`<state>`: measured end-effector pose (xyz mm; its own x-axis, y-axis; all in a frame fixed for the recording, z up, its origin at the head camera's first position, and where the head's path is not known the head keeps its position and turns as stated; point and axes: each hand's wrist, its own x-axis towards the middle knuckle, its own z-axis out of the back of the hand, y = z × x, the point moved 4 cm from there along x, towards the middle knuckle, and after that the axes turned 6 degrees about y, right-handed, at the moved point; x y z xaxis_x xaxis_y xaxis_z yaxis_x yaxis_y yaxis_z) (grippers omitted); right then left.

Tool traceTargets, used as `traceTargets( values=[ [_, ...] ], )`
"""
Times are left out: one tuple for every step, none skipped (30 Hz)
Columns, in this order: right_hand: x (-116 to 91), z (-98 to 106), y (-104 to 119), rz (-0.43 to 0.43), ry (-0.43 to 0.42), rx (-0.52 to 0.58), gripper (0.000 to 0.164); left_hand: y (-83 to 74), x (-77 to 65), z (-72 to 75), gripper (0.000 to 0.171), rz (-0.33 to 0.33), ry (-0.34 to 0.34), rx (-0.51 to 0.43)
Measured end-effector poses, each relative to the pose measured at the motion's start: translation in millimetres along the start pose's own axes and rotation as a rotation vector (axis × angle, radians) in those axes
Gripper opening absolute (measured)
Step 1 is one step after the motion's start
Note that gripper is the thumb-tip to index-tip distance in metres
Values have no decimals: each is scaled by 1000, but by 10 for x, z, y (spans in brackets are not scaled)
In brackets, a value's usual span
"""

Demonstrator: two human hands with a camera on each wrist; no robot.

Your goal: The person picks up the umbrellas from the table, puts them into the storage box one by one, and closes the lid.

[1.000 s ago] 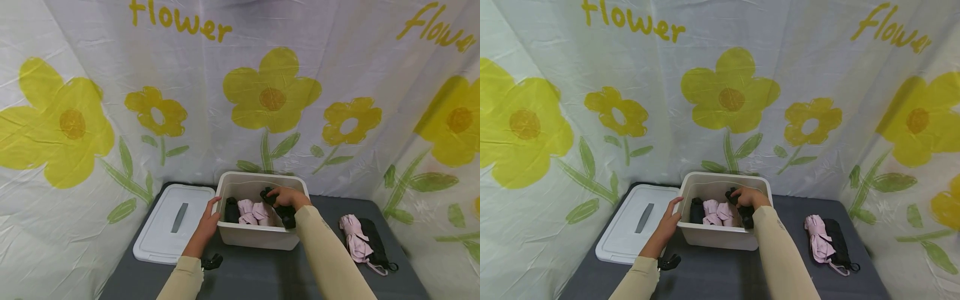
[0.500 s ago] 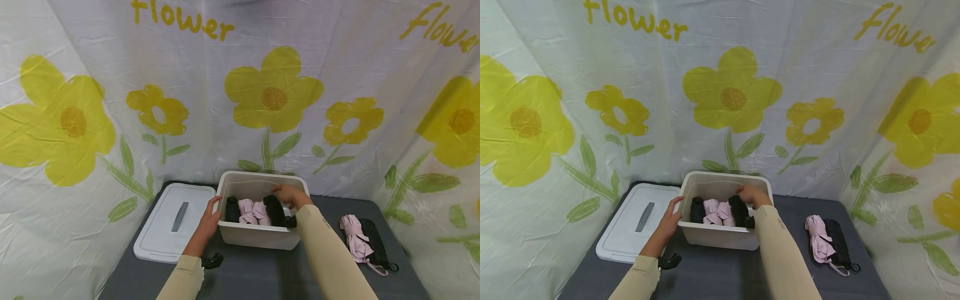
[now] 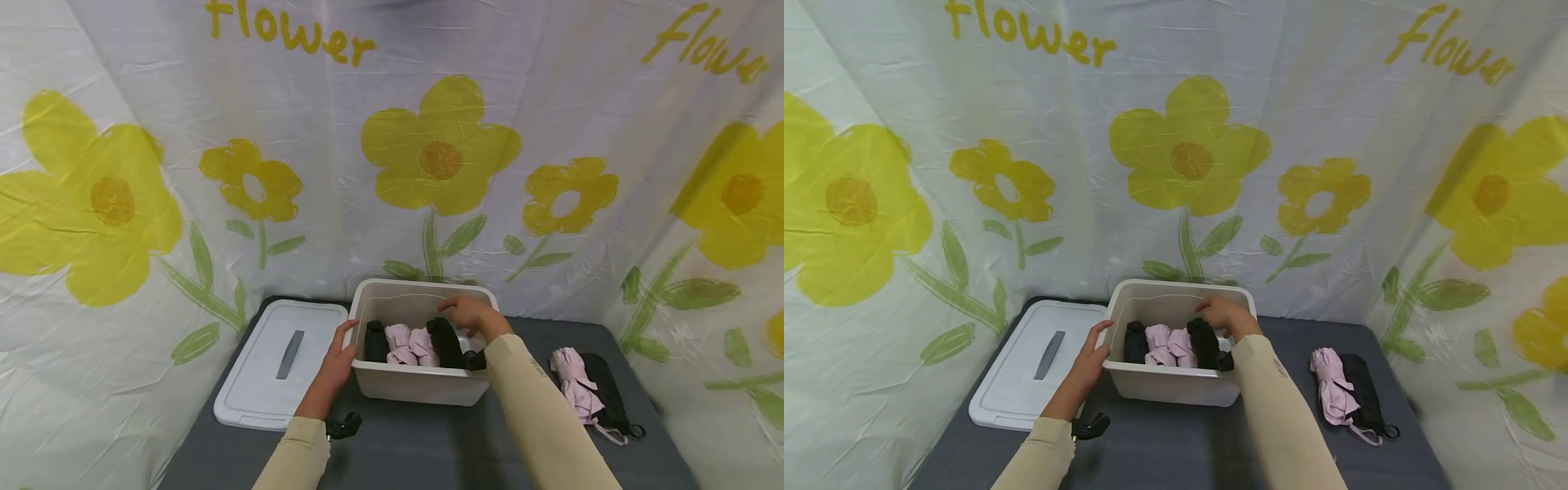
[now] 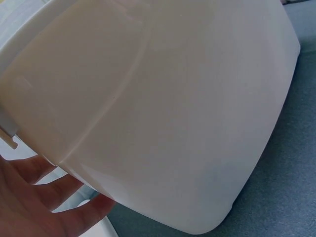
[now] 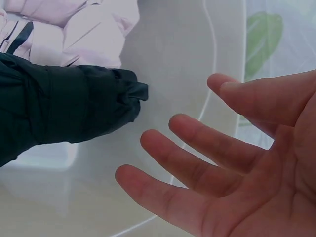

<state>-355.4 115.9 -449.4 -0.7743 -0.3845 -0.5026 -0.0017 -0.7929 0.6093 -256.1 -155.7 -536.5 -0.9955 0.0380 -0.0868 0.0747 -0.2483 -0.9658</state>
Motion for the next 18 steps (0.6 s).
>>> traceTargets(
  values=[
    [-17,2,8,3,5,0,56,0,-2,1,54,0,-1,-1],
    [-34,5,15,7,11,1,55,1,-4,1,54,-1,1,-4],
    [-51,8,19,11,14,-1,54,1,-6,1,54,-1,3,-4],
    [-67,12,20,14,16,-1,54,2,-5,0,54,0,4,-4],
    [-83,15,20,18,17,-4,53,6,-3,-2,54,3,5,-8],
    [-99,19,20,25,18,-9,51,9,-1,-4,54,4,6,-7],
    [-115,24,19,33,14,-19,50,11,0,-5,54,6,8,-6],
    [-132,28,18,41,10,-27,49,13,1,-7,54,6,9,-4],
    [-149,31,16,47,8,-34,47,11,2,-7,54,7,8,-3],
    [-165,34,16,55,8,-37,46,11,2,-9,54,7,9,-5],
    [-184,35,17,62,6,-42,45,10,3,-10,54,8,9,-6],
    [-206,39,22,73,5,-49,44,6,3,-12,54,6,9,-6],
    [-226,42,32,82,4,-52,44,2,3,-10,54,6,8,-8],
    [-249,45,44,92,5,-49,43,0,3,-10,55,5,9,-8],
    [-274,47,56,101,6,-48,43,-3,3,-9,55,7,8,-8],
    [-299,51,70,115,1,-55,43,-5,3,-9,55,8,9,-7],
    [-326,56,83,129,-4,-65,42,-7,4,-9,55,9,9,-7],
    [-351,62,94,142,-10,-77,42,-9,3,-9,55,9,10,-5]
  ],
)
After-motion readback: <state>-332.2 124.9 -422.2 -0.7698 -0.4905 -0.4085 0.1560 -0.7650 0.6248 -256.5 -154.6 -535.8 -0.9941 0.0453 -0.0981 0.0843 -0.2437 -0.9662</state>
